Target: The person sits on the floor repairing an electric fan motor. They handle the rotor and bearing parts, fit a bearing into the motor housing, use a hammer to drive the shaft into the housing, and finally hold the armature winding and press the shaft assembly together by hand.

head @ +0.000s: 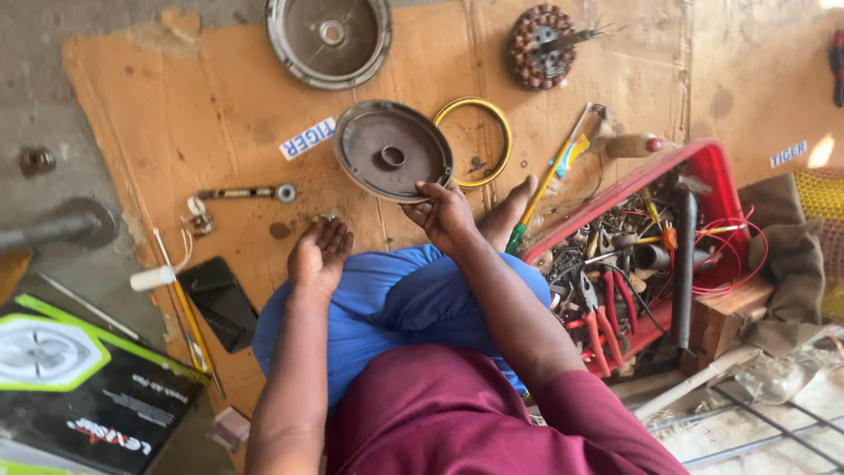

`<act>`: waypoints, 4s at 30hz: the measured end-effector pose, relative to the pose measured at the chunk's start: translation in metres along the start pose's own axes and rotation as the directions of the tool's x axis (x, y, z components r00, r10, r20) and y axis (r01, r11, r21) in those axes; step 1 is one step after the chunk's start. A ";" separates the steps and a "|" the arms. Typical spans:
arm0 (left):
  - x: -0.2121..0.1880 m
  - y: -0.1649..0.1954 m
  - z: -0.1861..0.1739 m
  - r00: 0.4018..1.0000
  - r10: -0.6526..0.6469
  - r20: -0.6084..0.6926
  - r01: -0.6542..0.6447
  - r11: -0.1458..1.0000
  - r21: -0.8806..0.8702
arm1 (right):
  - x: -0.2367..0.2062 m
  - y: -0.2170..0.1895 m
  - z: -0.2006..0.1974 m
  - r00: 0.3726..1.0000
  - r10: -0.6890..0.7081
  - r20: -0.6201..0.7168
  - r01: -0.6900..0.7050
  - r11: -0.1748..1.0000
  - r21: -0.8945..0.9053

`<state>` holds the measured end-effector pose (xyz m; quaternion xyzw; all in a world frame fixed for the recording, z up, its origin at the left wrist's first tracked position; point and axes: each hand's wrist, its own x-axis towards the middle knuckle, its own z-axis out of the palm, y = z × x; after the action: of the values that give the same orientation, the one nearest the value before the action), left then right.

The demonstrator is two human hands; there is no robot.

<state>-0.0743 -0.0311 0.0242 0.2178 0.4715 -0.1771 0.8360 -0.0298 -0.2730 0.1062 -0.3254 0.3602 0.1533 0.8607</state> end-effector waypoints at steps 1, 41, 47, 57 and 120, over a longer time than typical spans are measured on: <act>0.002 0.000 0.000 1.000 0.001 -0.017 -0.001 1.000 0.020 | -0.001 -0.003 0.002 0.999 -0.036 -0.017 0.036 0.999 0.026; 0.026 0.047 -0.048 0.997 -0.077 -0.028 0.081 0.979 0.186 | -0.089 -0.108 -0.265 0.654 -0.677 -0.338 -0.161 0.313 -0.936; 0.019 0.044 -0.045 0.998 -0.059 -0.013 0.060 0.981 0.185 | -0.081 -0.062 -0.244 0.553 -0.735 -0.392 -0.330 0.239 -0.913; 0.018 0.044 -0.041 0.997 -0.066 -0.034 0.070 0.983 0.172 | -0.103 -0.047 -0.258 0.612 -0.731 -0.303 -0.071 0.331 -0.941; -0.037 -0.036 -0.020 0.902 -0.214 0.375 0.009 0.878 0.479 | -0.030 0.010 -0.049 0.923 0.044 0.382 0.123 0.908 -0.401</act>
<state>-0.1250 -0.0471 0.0400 0.3412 0.2376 -0.3762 0.8280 -0.0815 -0.2992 0.0975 -0.4728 0.1372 0.2694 0.8277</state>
